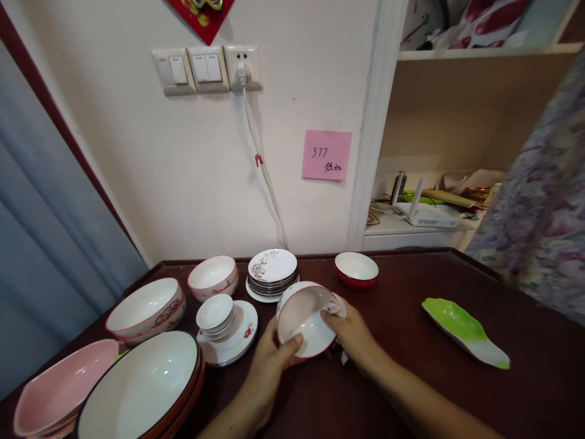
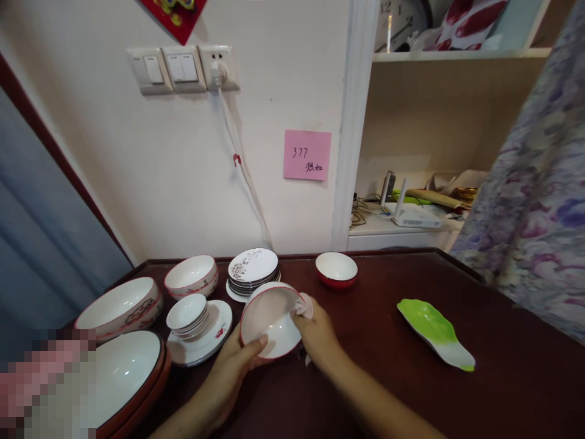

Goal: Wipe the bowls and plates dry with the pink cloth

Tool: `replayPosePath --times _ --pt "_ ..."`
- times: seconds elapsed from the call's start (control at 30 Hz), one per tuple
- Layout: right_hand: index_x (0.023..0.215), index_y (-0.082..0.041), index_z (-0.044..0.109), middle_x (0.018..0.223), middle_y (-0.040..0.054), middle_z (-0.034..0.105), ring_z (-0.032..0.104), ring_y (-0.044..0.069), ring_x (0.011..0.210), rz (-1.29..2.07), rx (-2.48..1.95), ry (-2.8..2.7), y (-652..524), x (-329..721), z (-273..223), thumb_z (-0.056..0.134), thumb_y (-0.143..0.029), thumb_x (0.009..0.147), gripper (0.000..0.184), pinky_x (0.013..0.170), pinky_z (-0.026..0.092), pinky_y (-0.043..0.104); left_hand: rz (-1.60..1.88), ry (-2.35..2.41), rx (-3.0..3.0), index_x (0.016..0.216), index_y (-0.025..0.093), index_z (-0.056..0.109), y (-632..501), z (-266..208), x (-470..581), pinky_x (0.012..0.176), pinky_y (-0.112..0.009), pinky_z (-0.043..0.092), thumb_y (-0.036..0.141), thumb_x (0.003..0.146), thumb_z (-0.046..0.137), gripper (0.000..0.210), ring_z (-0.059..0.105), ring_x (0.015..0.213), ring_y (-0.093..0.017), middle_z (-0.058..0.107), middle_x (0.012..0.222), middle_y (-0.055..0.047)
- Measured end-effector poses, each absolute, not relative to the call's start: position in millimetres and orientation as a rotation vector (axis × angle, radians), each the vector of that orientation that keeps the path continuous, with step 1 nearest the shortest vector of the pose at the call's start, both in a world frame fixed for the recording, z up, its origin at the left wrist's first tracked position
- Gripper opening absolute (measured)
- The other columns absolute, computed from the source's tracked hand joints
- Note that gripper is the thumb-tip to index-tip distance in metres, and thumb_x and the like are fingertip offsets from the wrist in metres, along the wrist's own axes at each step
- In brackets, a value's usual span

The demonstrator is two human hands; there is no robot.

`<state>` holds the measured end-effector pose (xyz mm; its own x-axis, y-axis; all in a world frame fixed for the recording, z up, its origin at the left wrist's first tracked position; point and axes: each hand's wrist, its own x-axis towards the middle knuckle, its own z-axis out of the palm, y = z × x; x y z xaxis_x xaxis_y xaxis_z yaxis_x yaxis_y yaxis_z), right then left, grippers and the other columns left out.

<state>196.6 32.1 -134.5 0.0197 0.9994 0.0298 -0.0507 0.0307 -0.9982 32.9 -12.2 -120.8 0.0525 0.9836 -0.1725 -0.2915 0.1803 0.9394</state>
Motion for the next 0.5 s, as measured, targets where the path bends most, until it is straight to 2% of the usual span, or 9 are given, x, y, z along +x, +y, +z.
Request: replayPosePath --times 0.1,0.17,0.2,0.27,0.37,0.43,0.5 --pt "0.107 -0.017 0.064 0.107 0.0083 0.069 0.063 0.024 0.099 1.081 -1.108 -1.221 36 203 -127 0.066 -0.033 0.070 0.041 0.083 0.050 0.033 1.180 1.128 0.916 0.126 0.014 0.054 -11 -123 34 0.068 -0.035 0.056 0.025 0.068 0.075 0.063 0.066 0.098 -0.031 0.069 0.115 -0.016" --pt "0.107 -0.017 0.064 0.110 0.0091 0.069 0.062 0.026 0.103 1.069 -1.067 -1.206 34 198 -128 0.069 -0.038 0.070 0.043 0.087 0.050 0.035 1.187 1.086 0.885 0.123 0.012 0.056 -12 -126 36 0.073 -0.036 0.056 0.024 0.070 0.073 0.058 0.066 0.097 -0.030 0.070 0.113 -0.016" --pt "0.104 -0.017 0.063 0.105 0.0088 0.070 0.064 0.026 0.098 1.100 -1.052 -1.180 31 194 -130 0.070 -0.040 0.069 0.042 0.083 0.052 0.035 1.203 1.054 0.861 0.123 0.012 0.057 -13 -127 37 0.075 -0.037 0.055 0.023 0.070 0.072 0.057 0.066 0.098 -0.030 0.071 0.113 -0.016" --pt "0.097 -0.017 0.062 0.087 0.0064 0.070 0.066 0.022 0.078 1.217 -1.055 -1.130 24 183 -138 0.069 -0.045 0.069 0.040 0.067 0.055 0.031 1.243 0.991 0.828 0.123 0.012 0.058 -15 -127 38 0.078 -0.038 0.055 0.024 0.071 0.072 0.056 0.066 0.100 -0.031 0.071 0.113 -0.016" --pt "0.094 -0.016 0.059 0.064 -0.0001 0.062 0.056 0.015 0.049 1.392 -1.124 -1.103 18 174 -146 0.063 -0.046 0.075 0.036 0.044 0.047 0.026 1.235 0.906 0.851 0.118 0.011 0.062 -16 -125 36 0.082 -0.042 0.054 0.027 0.072 0.073 0.050 0.066 0.100 -0.033 0.071 0.114 -0.017" --pt "0.098 -0.016 0.058 0.061 -0.0015 0.060 0.053 0.013 0.046 1.385 -1.145 -1.115 20 179 -145 0.061 -0.041 0.076 0.033 0.042 0.044 0.025 1.180 0.903 0.875 0.119 0.010 0.061 -13 -123 34 0.083 -0.044 0.054 0.030 0.074 0.071 0.050 0.066 0.101 -0.033 0.070 0.115 -0.018" --pt "0.101 -0.016 0.059 0.070 0.0007 0.064 0.057 0.015 0.055 1.303 -1.126 -1.144 26 189 -140 0.063 -0.035 0.074 0.034 0.050 0.047 0.026 1.175 0.973 0.870 0.127 0.013 0.055 -9 -125 31 0.083 -0.044 0.054 0.032 0.074 0.072 0.059 0.065 0.104 -0.034 0.068 0.119 -0.018"
